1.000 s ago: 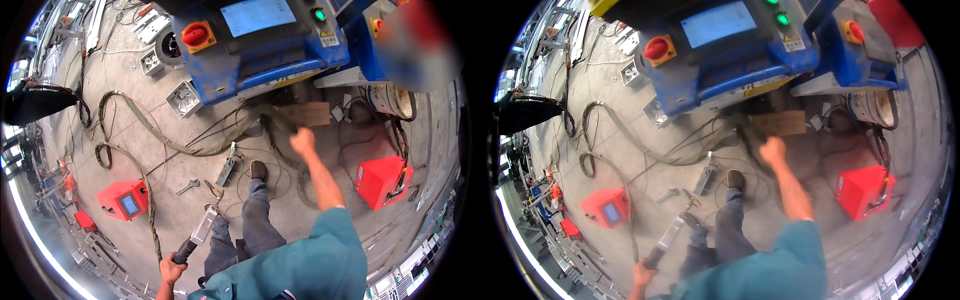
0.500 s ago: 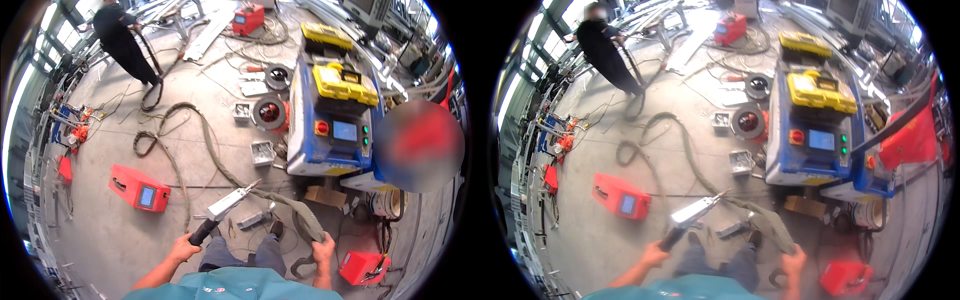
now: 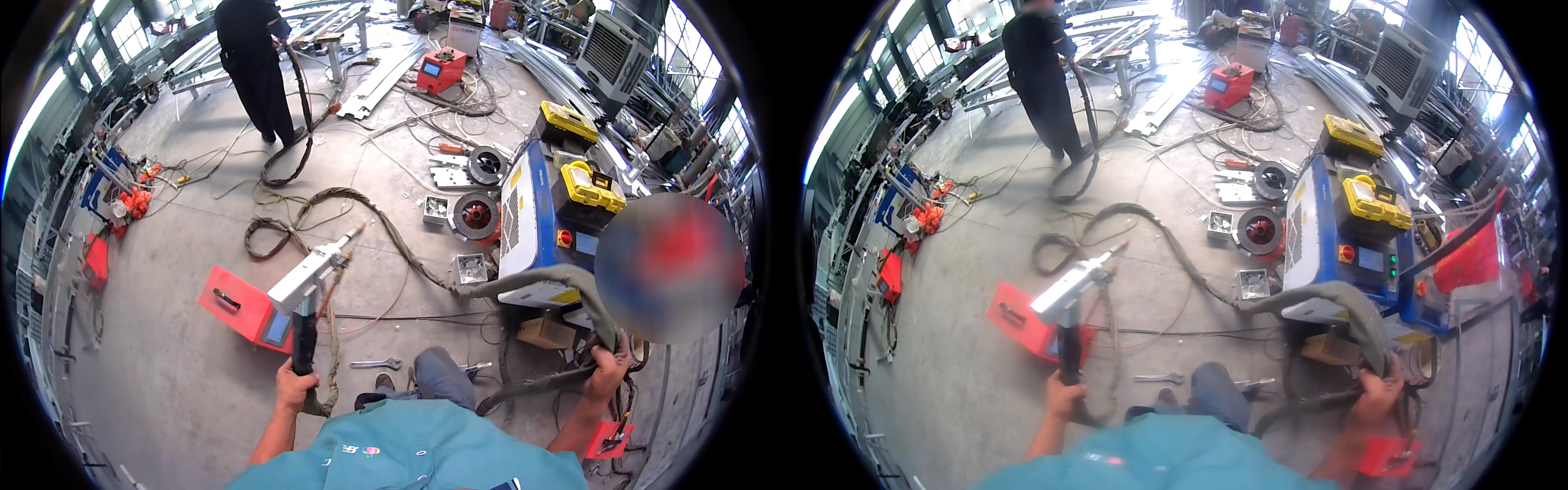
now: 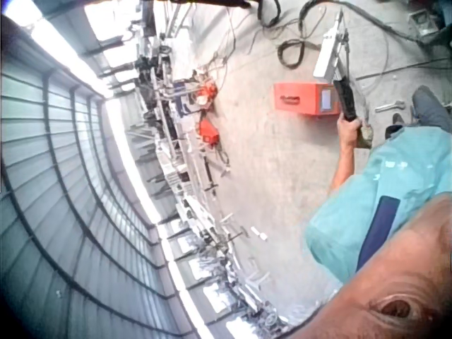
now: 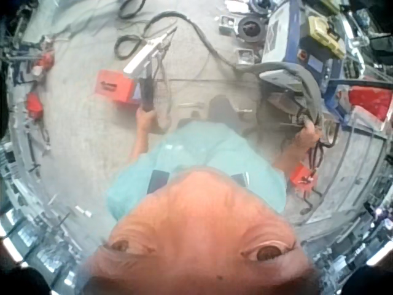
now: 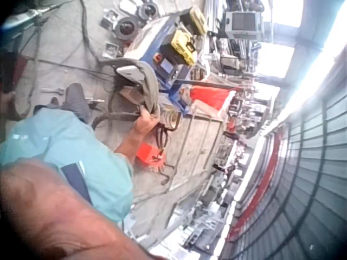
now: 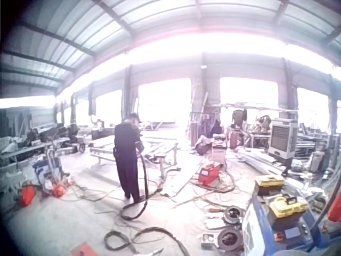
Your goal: The person welds a metal frame using a handheld welding torch while sitting on the floor. After welding, they stand up, coil the welding cable, and organize tools and equipment in the workshop.
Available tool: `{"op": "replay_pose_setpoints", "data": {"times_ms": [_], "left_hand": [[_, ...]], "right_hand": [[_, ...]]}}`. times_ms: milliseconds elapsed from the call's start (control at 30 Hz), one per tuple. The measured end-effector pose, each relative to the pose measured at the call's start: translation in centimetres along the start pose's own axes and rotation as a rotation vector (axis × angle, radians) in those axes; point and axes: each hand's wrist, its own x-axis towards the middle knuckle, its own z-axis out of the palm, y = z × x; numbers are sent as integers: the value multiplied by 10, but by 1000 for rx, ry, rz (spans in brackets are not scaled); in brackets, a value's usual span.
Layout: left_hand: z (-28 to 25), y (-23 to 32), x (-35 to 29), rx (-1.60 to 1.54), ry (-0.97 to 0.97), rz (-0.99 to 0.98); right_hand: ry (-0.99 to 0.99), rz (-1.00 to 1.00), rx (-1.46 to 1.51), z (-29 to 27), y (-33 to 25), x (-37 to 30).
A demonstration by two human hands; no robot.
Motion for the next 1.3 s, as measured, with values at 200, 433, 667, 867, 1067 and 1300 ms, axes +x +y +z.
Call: {"op": "replay_pose_setpoints", "data": {"times_ms": [200, 433, 667, 867, 1067, 1300], "left_hand": [[-36, 22, 29, -178, 91, 55], [-44, 46, 105, -239, 70, 114], [-20, 142, 246, -214, 76, 108], [10, 262, 371, -233, -1, 173], [23, 340, 505, -126, -111, 251], [80, 396, 693, -6, -428, 211]], "right_hand": [[-9, -70, 150, 84, -37, 17], [-254, -57, 451, 232, -38, 78], [-352, -120, 521, 367, -38, 189], [-360, -112, 556, 487, -76, 276], [-303, -12, 430, 568, -69, 320], [-684, -154, 44, 670, -28, 331]]}}
